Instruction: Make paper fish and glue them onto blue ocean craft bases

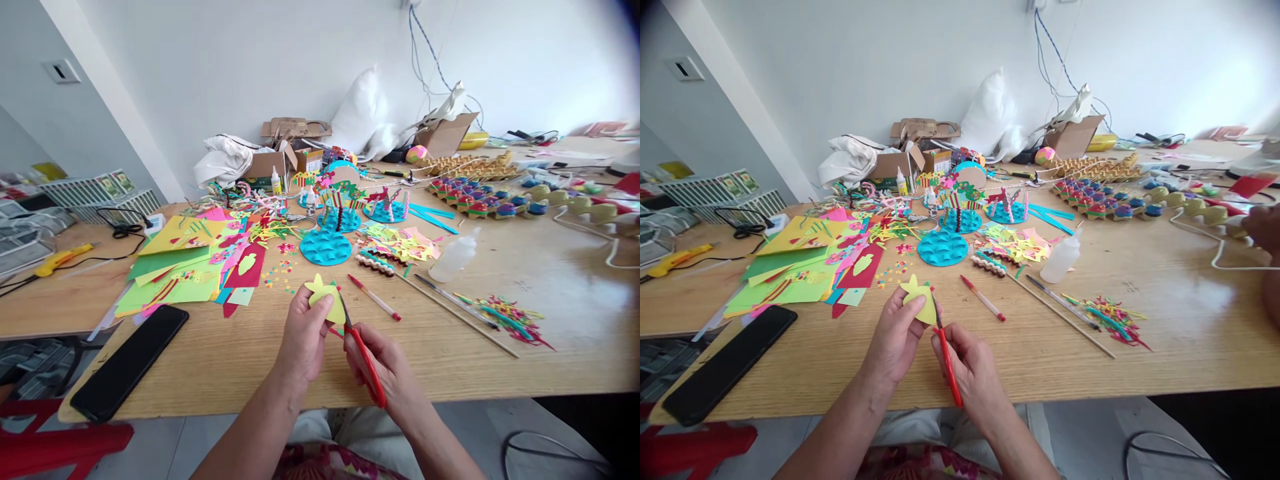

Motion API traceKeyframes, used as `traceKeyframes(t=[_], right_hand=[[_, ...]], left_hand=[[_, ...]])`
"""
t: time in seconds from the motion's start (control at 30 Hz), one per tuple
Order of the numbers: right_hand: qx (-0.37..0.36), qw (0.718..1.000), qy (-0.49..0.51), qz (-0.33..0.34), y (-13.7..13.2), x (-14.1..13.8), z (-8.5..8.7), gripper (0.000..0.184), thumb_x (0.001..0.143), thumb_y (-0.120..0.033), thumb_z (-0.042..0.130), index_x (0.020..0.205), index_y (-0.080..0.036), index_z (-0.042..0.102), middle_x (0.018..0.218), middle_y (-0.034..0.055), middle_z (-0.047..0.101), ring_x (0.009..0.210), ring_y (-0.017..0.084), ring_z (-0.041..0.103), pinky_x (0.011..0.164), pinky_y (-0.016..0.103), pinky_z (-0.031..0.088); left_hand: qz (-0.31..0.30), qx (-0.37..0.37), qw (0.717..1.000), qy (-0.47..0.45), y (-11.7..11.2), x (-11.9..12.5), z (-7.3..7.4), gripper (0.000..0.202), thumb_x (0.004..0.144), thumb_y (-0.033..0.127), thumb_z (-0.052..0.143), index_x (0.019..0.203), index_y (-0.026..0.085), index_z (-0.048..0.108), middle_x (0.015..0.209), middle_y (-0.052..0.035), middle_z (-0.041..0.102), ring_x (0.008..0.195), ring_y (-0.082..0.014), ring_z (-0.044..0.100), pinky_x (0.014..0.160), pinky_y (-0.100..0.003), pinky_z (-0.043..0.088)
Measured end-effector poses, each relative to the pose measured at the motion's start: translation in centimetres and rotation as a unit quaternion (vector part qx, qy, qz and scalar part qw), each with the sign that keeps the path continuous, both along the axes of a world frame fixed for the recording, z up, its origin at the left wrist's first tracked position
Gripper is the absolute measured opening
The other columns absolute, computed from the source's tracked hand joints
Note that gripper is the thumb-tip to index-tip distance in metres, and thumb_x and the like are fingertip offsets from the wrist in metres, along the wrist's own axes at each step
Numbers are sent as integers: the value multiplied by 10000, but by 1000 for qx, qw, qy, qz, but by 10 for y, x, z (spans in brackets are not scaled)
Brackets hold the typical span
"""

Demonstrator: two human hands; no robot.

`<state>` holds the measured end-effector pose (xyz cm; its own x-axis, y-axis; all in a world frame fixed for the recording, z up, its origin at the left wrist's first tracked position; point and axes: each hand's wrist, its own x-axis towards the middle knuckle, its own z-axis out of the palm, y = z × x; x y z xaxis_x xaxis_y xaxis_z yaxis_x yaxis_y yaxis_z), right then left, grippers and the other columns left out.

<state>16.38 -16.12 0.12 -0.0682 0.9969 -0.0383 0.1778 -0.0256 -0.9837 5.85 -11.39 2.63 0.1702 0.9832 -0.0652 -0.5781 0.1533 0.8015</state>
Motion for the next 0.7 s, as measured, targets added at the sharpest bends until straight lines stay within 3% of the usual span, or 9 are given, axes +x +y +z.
traceKeyframes(t=[0.17, 0.4, 0.7], right_hand=[[6, 1000, -16, -2, 2, 0, -5, 372, 801, -501, 409, 588, -198, 384, 495, -55, 361, 447, 82, 358, 424, 217, 279], [-1, 999, 12, 50, -2, 1, 7, 354, 843, -469, 356, 626, -193, 398, 542, -39, 414, 516, 98, 395, 492, 226, 331], [-1, 999, 15, 41, -2, 5, 7, 367, 833, -500, 368, 623, -200, 384, 525, -45, 391, 502, 99, 380, 478, 230, 319]], left_hand=[[7, -9, 1000, 8, -1, -1, 1, 159, 667, 189, 614, 775, 175, 499, 660, 55, 487, 555, -50, 463, 548, -165, 372], [1, -7, 1000, 6, -2, -4, 0, 175, 666, 197, 619, 808, 172, 521, 690, 34, 537, 592, -67, 499, 578, -178, 390], [-18, -7, 999, 29, -6, -3, -1, 141, 673, 205, 606, 796, 172, 546, 681, 29, 545, 566, -69, 477, 550, -173, 359]])
